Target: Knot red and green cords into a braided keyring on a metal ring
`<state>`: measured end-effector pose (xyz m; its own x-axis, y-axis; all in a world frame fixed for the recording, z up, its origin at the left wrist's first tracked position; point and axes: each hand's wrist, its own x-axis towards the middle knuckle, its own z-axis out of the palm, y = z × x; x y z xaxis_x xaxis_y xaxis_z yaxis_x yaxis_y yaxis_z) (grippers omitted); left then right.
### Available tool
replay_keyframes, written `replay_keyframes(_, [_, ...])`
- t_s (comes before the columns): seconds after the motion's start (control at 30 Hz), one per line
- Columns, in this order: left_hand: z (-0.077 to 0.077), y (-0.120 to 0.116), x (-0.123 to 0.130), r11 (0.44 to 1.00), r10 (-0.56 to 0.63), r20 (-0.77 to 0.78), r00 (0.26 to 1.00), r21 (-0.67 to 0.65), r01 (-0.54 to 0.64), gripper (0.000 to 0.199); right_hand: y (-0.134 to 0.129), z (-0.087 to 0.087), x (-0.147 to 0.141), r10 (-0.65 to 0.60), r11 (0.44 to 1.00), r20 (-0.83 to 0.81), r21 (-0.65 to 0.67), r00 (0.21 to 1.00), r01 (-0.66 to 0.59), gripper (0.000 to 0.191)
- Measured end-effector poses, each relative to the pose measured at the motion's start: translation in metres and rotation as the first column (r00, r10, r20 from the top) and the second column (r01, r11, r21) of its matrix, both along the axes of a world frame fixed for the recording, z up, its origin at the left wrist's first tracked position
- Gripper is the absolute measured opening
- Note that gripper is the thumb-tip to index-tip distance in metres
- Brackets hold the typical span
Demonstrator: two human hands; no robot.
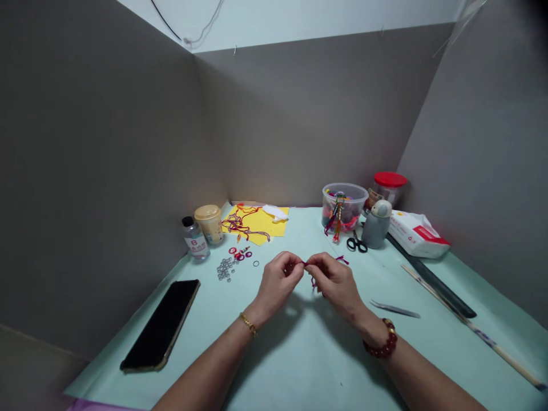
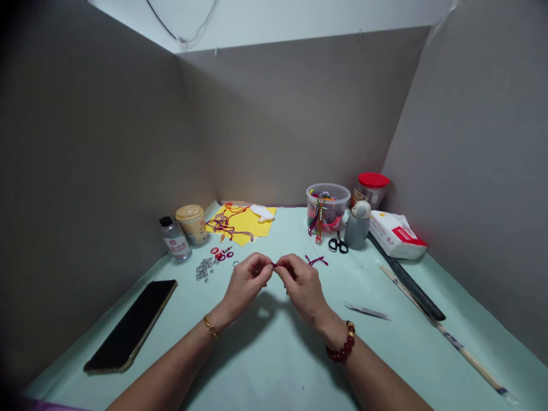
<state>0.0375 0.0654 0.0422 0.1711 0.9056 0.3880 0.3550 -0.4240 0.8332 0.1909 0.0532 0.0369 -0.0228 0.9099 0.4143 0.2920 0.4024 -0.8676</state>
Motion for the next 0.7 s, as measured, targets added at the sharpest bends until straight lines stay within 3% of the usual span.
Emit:
replay_keyframes(0.23, [0.0022, 0.0013, -0.0029, 0.993, -0.076, 0.043, 0.996, -0.092, 0.08, 0.014, 0.0007, -0.0009, 0.0024, -0.02, 0.999, 0.083, 0.044, 0.996, 0.017, 0.014])
replay_keyframes(0.43, [0.0088, 0.0017, -0.0037, 0.925, -0.228, 0.266, 0.937, -0.241, 0.293, 0.023, 0.0012, 0.0009, 0.0047, 0.076, 0.985, -0.076, -0.151, 0.994, -0.087, 0.014])
replay_keyframes(0.7, [0.0047, 0.001, -0.0006, 0.938, -0.186, 0.228, 0.956, -0.249, 0.241, 0.028, 0.0024, 0.0052, 0.0025, 0.181, 0.915, -0.295, -0.3, 0.938, -0.271, 0.02])
